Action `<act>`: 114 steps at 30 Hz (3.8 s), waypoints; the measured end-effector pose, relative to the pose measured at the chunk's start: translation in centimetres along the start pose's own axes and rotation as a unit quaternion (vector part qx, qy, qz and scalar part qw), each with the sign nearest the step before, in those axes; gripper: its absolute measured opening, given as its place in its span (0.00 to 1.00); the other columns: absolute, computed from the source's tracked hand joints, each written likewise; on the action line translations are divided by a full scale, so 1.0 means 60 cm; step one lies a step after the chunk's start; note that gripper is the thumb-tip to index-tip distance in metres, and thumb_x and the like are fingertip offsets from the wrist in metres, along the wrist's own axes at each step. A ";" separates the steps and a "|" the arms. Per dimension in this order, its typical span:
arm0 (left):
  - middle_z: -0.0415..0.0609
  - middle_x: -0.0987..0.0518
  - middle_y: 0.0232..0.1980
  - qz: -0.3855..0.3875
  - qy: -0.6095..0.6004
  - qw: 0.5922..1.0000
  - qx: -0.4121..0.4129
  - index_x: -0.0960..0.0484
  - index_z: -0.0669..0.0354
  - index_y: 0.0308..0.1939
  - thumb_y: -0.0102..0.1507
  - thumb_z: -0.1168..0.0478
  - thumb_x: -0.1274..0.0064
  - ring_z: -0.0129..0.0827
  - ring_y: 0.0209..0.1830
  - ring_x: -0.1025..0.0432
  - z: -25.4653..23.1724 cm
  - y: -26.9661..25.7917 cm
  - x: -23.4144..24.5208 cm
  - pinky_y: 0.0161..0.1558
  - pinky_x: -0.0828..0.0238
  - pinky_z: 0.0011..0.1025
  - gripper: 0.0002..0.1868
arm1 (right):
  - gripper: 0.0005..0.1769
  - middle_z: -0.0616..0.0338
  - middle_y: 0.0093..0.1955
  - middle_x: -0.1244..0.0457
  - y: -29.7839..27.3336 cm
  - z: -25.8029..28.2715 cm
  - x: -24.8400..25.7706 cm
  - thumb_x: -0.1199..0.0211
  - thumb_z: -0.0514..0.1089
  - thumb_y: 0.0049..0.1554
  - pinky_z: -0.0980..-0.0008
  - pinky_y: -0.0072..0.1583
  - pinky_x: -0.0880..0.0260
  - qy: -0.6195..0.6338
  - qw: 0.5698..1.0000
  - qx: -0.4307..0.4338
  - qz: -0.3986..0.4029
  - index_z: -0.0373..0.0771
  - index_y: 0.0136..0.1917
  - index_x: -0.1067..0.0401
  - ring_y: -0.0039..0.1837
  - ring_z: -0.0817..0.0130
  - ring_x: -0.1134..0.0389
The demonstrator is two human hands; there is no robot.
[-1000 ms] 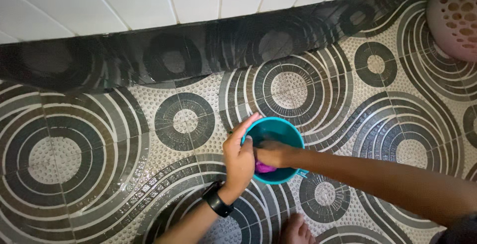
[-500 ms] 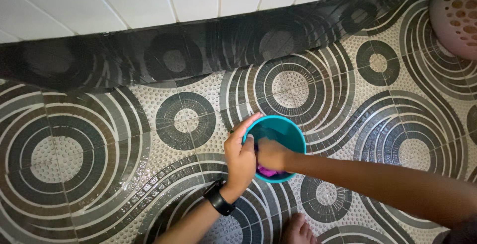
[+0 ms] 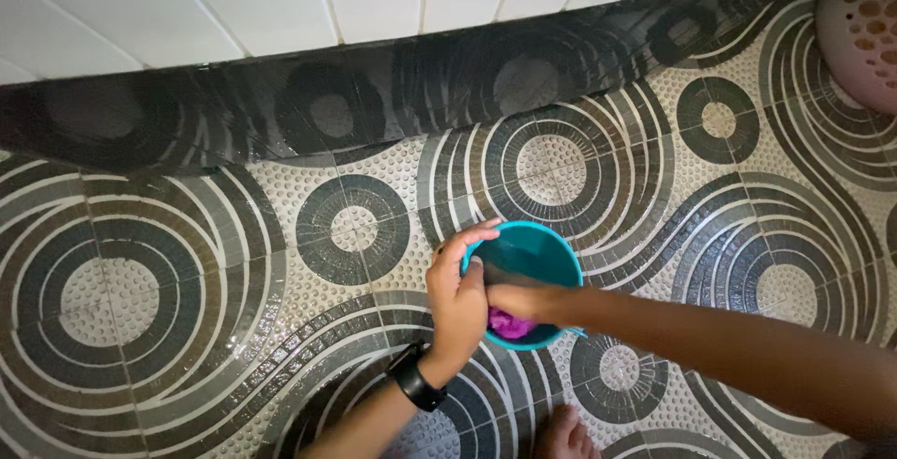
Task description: The person wipes the lower section of a white paneled wall using a purple cloth. They repeatedly dip the cloth into a teal cup of water to wet it and continue scrubbing the wall surface.
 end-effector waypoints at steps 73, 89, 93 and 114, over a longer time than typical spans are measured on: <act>0.56 0.17 0.60 -0.007 -0.007 0.999 0.039 0.21 0.67 0.38 0.56 0.79 0.61 0.43 0.62 0.24 0.007 -0.002 -0.004 0.66 0.35 0.36 0.14 | 0.07 0.41 0.36 0.32 -0.059 0.059 0.008 0.39 0.41 0.50 0.46 0.46 0.28 -0.230 0.957 0.142 -0.105 0.34 0.37 0.27 0.40 0.43 0.29; 0.57 0.17 0.61 -0.009 -0.024 0.998 0.049 0.22 0.67 0.37 0.57 0.79 0.61 0.43 0.63 0.25 0.012 -0.002 -0.005 0.67 0.36 0.37 0.13 | 0.08 0.42 0.36 0.32 -0.058 0.058 0.009 0.40 0.41 0.51 0.48 0.45 0.27 -0.243 0.960 0.110 -0.088 0.34 0.37 0.27 0.40 0.44 0.29; 0.57 0.17 0.61 -0.011 -0.012 0.999 0.049 0.21 0.67 0.37 0.57 0.78 0.61 0.43 0.63 0.25 0.022 -0.007 -0.003 0.67 0.36 0.37 0.13 | 0.07 0.42 0.37 0.31 -0.054 0.058 0.008 0.39 0.42 0.49 0.45 0.47 0.28 -0.257 0.954 0.125 -0.091 0.34 0.37 0.26 0.41 0.43 0.28; 0.55 0.23 0.63 0.034 0.549 0.593 -0.588 0.19 0.56 0.62 0.61 0.68 0.42 0.50 0.66 0.34 -0.746 0.209 0.171 0.67 0.41 0.51 0.23 | 0.17 0.50 0.52 0.33 -0.241 0.289 0.146 0.35 0.42 0.52 0.53 0.45 0.26 -0.373 0.840 0.349 -0.184 0.45 0.56 0.30 0.48 0.50 0.28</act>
Point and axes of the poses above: each hand's wrist, its own y-axis towards the middle knuckle, its own x-axis out of the back of the hand, z = x × y, the point moved 3 cm from there along y, towards the middle knuckle
